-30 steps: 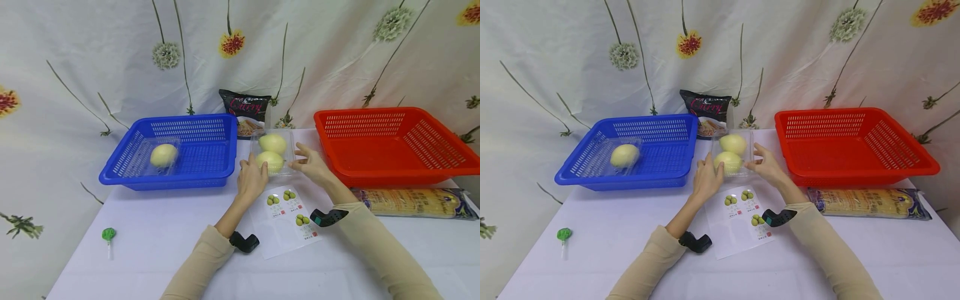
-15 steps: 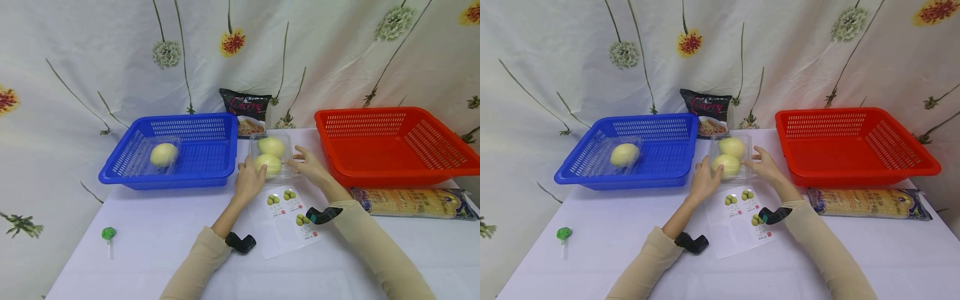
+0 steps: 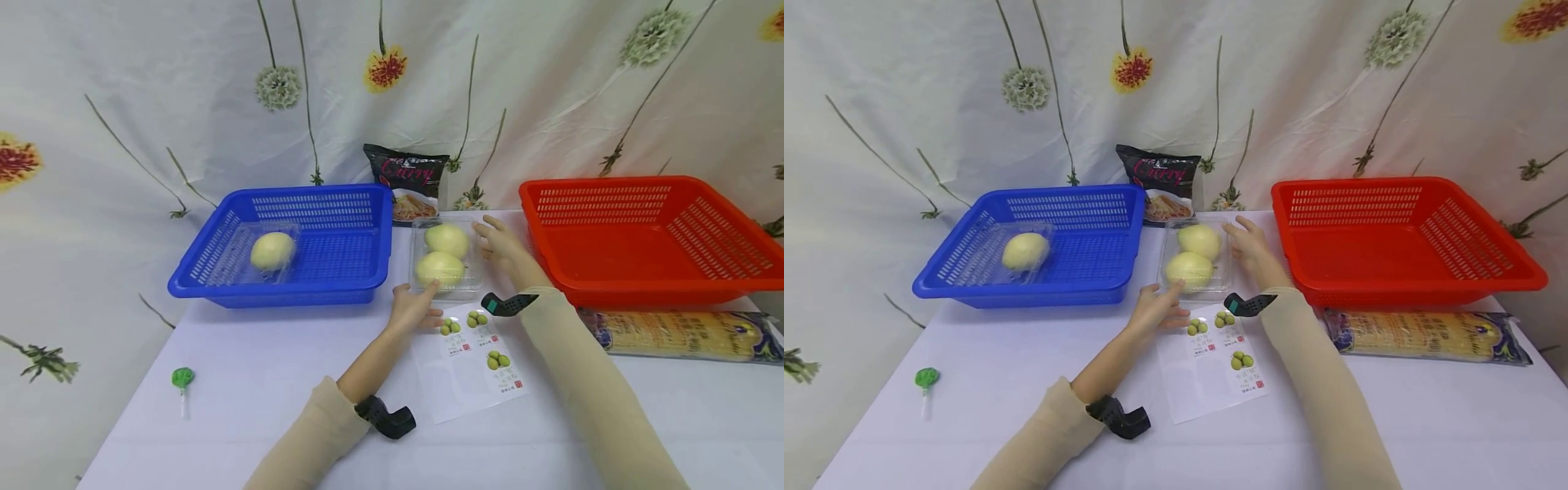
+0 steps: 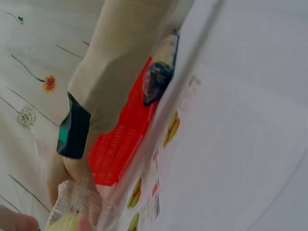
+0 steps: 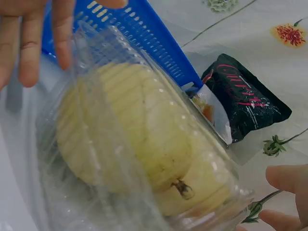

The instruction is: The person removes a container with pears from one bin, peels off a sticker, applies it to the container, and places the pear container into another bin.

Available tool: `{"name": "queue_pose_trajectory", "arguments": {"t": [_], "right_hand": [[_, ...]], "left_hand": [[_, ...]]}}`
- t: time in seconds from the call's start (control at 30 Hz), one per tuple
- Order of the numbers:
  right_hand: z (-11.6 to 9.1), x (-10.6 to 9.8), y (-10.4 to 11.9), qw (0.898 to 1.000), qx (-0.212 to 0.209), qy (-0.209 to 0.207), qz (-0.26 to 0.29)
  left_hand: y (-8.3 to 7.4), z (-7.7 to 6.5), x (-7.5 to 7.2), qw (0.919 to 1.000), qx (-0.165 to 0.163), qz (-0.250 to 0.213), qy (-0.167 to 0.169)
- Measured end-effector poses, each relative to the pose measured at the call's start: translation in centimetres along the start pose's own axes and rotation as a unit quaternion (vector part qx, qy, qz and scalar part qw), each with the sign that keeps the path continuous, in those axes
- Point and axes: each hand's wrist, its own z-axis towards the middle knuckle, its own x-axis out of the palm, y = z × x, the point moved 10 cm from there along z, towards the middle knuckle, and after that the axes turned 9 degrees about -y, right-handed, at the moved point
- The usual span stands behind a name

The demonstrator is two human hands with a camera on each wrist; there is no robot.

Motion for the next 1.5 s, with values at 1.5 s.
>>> {"name": "queue_pose_trajectory", "arguments": {"t": [1.5], "right_hand": [[-0.3, -1.1, -1.4, 0.973, -0.053, -0.038, 0.222]], "left_hand": [[-0.6, 0.2, -1.0, 0.9757, 0.049, -0.179, -0.117]]}}
